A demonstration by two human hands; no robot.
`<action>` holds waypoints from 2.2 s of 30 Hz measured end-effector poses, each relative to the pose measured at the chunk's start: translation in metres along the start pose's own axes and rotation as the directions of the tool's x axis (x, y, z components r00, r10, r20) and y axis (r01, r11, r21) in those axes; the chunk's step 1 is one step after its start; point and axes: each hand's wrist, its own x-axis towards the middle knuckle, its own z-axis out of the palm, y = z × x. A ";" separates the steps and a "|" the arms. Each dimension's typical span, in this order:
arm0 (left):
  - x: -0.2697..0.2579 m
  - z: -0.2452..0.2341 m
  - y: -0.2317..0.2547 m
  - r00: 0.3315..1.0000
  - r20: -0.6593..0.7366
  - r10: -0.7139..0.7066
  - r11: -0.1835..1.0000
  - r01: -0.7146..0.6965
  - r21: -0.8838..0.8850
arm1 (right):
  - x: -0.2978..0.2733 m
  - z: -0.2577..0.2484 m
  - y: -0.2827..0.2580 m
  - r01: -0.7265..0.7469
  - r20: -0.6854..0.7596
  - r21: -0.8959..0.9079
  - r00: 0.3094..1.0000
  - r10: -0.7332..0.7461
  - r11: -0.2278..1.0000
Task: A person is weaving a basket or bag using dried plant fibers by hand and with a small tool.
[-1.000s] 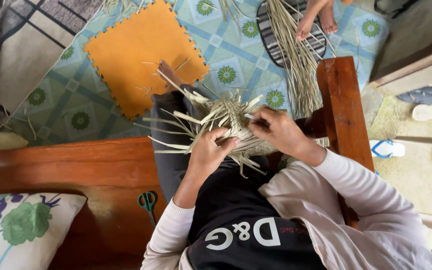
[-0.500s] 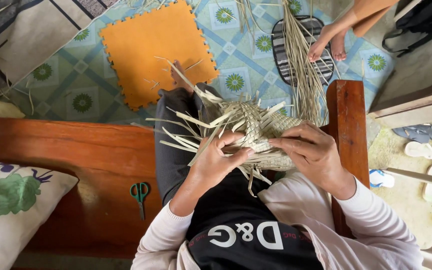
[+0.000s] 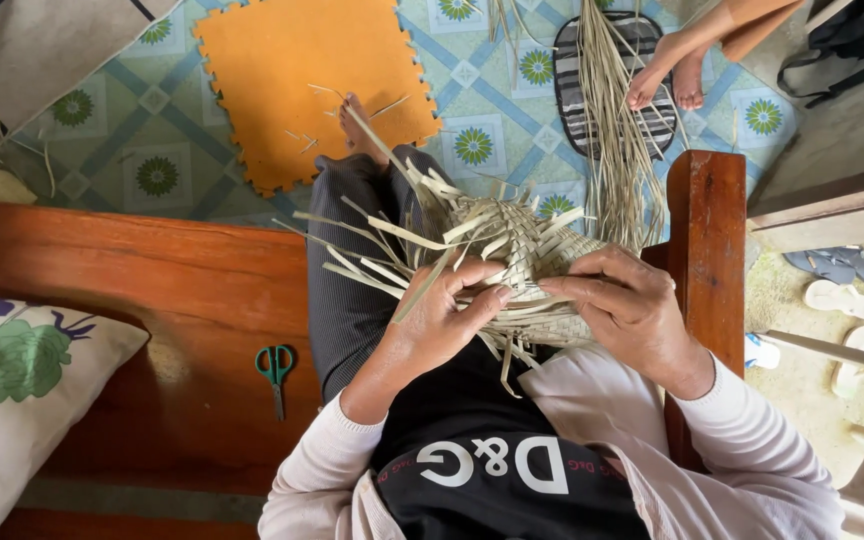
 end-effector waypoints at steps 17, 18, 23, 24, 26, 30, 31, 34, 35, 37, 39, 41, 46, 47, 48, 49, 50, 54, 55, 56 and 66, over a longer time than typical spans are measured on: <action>-0.001 -0.007 -0.011 0.999 -0.033 0.005 0.994 -0.008 -0.106 | 0.000 0.003 0.012 -0.157 -0.128 0.090 0.978 0.167 0.984; -0.002 -0.007 -0.012 1.000 -0.029 0.005 0.995 -0.008 -0.103 | 0.002 -0.001 0.015 -0.159 -0.167 0.116 0.970 0.177 0.980; -0.001 0.004 -0.010 1.000 -0.007 -0.008 0.995 0.008 -0.097 | 0.007 -0.006 -0.006 -0.202 -0.105 0.113 0.971 0.213 0.973; 0.000 0.006 -0.006 1.000 0.008 0.008 0.997 -0.008 -0.072 | 0.007 -0.002 -0.007 -0.188 -0.070 0.115 0.978 0.197 0.975; 0.001 0.009 -0.006 0.999 0.030 0.022 0.998 -0.021 -0.054 | 0.008 0.000 -0.005 -0.185 -0.021 0.129 0.982 0.190 0.974; -0.003 0.012 -0.006 0.998 0.067 0.017 0.999 -0.015 -0.031 | 0.010 0.001 -0.005 -0.189 0.077 0.190 0.981 0.178 0.963; -0.002 0.012 -0.008 0.998 0.066 0.007 1.000 -0.005 -0.029 | 0.009 0.003 -0.004 -0.195 0.080 0.197 0.980 0.182 0.961; -0.001 0.012 -0.014 0.997 0.073 0.030 0.999 -0.028 -0.028 | 0.005 0.008 -0.001 -0.217 0.120 0.200 0.973 0.196 0.955; -0.002 0.012 -0.018 0.998 0.067 0.015 0.999 -0.012 -0.044 | 0.004 0.010 0.000 -0.229 0.132 0.207 0.970 0.205 0.951; -0.004 0.011 -0.018 0.998 0.060 -0.001 0.998 0.005 -0.061 | 0.001 0.013 0.004 -0.241 0.146 0.213 0.966 0.213 0.947; -0.004 0.009 -0.014 0.997 0.076 -0.016 0.999 0.019 -0.033 | -0.002 0.015 0.010 -0.265 0.162 0.219 0.959 0.233 0.939; -0.003 0.005 -0.015 0.997 0.072 -0.034 0.999 0.037 -0.038 | 0.000 0.010 0.015 -0.279 0.168 0.212 0.955 0.246 0.937; 0.005 -0.007 -0.024 0.992 0.084 -0.098 0.995 0.098 -0.003 | 0.012 0.002 0.009 -0.209 0.216 0.251 0.964 0.155 0.945; 0.006 -0.008 -0.027 0.993 0.090 -0.078 0.997 0.079 -0.002 | 0.016 0.004 0.003 -0.116 0.216 0.166 0.973 0.078 0.979; 0.009 -0.008 -0.029 0.993 0.101 -0.055 0.998 0.056 -0.001 | 0.021 0.004 -0.004 -0.019 0.219 0.076 0.976 0.002 0.997; 0.008 -0.008 -0.039 0.994 0.095 -0.056 0.998 0.057 -0.001 | 0.019 0.010 0.000 -0.015 0.222 0.079 0.975 -0.003 0.997; 0.009 -0.008 -0.049 0.990 0.107 -0.087 0.996 0.089 -0.016 | 0.018 0.015 0.004 -0.002 0.243 0.021 0.970 -0.003 1.000; 0.006 -0.014 -0.048 0.983 0.140 -0.116 0.988 0.129 -0.082 | 0.017 0.024 0.018 -0.045 0.280 0.036 0.959 0.033 0.998; 0.007 -0.018 -0.042 0.983 0.139 -0.117 0.988 0.130 -0.081 | 0.016 0.026 0.022 -0.045 0.281 0.038 0.959 0.033 0.998; 0.008 -0.023 -0.037 0.973 0.160 -0.164 0.970 0.188 -0.151 | 0.013 0.028 0.026 -0.153 0.321 0.114 0.941 0.109 0.982; 0.003 -0.018 -0.055 0.973 0.120 -0.199 0.954 0.220 -0.203 | 0.016 0.028 0.033 -0.599 0.515 0.197 0.737 0.438 0.776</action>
